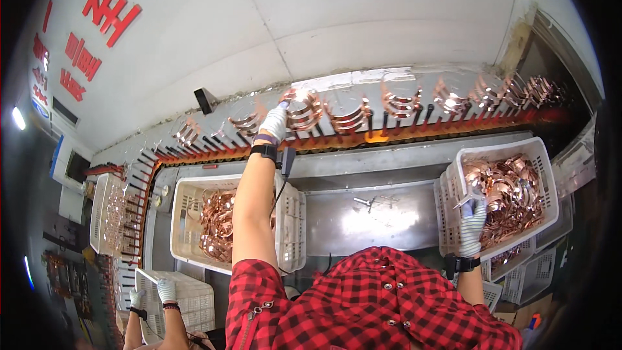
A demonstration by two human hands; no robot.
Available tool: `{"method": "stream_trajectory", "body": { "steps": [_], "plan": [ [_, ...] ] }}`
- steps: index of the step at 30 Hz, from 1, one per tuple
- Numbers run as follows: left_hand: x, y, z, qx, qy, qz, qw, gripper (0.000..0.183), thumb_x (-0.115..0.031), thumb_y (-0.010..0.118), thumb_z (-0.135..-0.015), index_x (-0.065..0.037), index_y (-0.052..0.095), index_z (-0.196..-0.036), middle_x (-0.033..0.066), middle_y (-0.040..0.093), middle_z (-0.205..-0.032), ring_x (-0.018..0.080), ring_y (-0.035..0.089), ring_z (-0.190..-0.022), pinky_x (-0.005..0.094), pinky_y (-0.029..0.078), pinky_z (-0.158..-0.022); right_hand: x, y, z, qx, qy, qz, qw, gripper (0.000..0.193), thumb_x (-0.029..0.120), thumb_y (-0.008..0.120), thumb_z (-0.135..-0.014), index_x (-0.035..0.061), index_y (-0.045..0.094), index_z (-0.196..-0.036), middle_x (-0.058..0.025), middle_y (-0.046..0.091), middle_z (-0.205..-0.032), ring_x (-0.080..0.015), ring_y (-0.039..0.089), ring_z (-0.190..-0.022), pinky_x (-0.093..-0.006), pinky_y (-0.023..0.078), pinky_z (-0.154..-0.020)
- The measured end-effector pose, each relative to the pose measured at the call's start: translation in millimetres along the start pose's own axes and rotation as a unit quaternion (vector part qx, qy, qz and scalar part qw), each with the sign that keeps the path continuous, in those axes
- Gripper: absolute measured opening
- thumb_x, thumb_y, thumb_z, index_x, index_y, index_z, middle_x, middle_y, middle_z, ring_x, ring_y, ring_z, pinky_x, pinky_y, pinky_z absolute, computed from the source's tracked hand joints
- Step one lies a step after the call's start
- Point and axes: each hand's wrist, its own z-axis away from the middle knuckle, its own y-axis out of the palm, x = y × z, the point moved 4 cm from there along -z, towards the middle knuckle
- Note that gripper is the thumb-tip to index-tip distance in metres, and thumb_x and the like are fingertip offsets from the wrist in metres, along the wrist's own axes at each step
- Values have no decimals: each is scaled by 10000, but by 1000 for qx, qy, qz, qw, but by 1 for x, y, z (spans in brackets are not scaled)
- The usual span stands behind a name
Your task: Hanging copper-colored components onto a moving conveyor line in a manufacturing facility.
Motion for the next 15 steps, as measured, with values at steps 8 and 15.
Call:
{"method": "stream_trajectory", "body": {
  "steps": [8,15],
  "plan": [
    [-124,60,109,-122,426,8,896,489,95,420,-836,-6,417,-1314,152,488,-1285,211,478,-1184,289,413,-971,-8,-26,13,72,-75,239,965,293,-36,479,-797,-10,509,-1088,-94,502,-1104,-200,486,-1017,-284,376,-947],
    [-59,173,38,77,79,168,980,408,-266,554,-904,-70,479,-1254,120,602,-1030,215,586,-849,338,505,-766,10,-19,7,76,-66,229,968,225,-35,528,-760,-27,563,-982,-147,524,-1063,-263,541,-902,-338,456,-795]
  ]
}}
